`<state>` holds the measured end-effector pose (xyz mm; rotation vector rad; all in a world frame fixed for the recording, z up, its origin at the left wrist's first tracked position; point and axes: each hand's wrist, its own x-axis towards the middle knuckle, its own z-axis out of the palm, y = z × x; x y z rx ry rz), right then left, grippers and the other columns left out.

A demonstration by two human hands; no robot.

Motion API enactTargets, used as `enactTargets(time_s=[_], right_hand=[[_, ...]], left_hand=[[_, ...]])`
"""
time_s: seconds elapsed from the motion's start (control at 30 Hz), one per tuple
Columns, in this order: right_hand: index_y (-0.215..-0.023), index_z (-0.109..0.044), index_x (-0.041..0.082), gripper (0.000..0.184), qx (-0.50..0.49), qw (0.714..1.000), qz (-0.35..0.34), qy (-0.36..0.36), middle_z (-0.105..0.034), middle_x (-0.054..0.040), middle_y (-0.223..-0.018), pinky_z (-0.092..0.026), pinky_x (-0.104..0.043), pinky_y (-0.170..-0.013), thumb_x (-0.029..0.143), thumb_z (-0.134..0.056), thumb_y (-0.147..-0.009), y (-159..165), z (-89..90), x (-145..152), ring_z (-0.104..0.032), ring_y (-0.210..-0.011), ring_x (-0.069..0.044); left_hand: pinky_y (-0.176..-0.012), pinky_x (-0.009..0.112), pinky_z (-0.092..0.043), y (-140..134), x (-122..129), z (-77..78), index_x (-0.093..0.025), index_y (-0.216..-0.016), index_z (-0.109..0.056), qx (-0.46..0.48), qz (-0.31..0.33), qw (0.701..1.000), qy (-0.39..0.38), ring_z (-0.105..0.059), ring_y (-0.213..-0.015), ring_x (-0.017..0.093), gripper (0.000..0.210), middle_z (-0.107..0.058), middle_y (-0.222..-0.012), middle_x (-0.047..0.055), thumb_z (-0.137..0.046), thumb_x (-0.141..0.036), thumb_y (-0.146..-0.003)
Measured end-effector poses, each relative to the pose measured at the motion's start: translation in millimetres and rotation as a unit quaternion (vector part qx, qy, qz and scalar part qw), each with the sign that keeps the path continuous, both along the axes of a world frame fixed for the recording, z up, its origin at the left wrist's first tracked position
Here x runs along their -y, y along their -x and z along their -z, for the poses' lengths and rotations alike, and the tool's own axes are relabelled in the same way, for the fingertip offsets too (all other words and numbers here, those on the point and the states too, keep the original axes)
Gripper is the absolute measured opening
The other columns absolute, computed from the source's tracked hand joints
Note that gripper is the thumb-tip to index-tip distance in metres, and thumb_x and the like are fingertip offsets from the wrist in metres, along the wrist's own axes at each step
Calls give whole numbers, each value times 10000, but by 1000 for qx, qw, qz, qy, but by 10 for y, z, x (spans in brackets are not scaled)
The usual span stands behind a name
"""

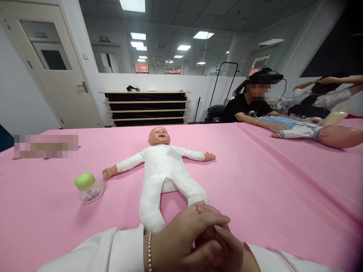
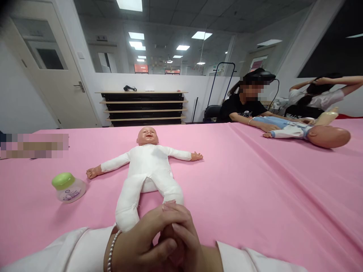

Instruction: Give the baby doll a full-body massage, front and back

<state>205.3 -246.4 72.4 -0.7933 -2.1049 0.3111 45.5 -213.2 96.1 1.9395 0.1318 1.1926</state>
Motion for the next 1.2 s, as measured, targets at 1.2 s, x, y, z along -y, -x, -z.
enactTargets(time_s=[1.2], right_hand=[[-1220, -326, 248, 309, -15, 996, -81, 19, -432, -48, -876, -476, -277, -660, 300, -217, -935, -12, -301, 0, -511, -749, -148]], left_hand=[[-932, 322, -413, -3, 33, -41, -199, -1211, -442, 5, -4, 1000, -22, -515, -1076, 188, 436, -539, -1194, 75, -509, -107, -791]])
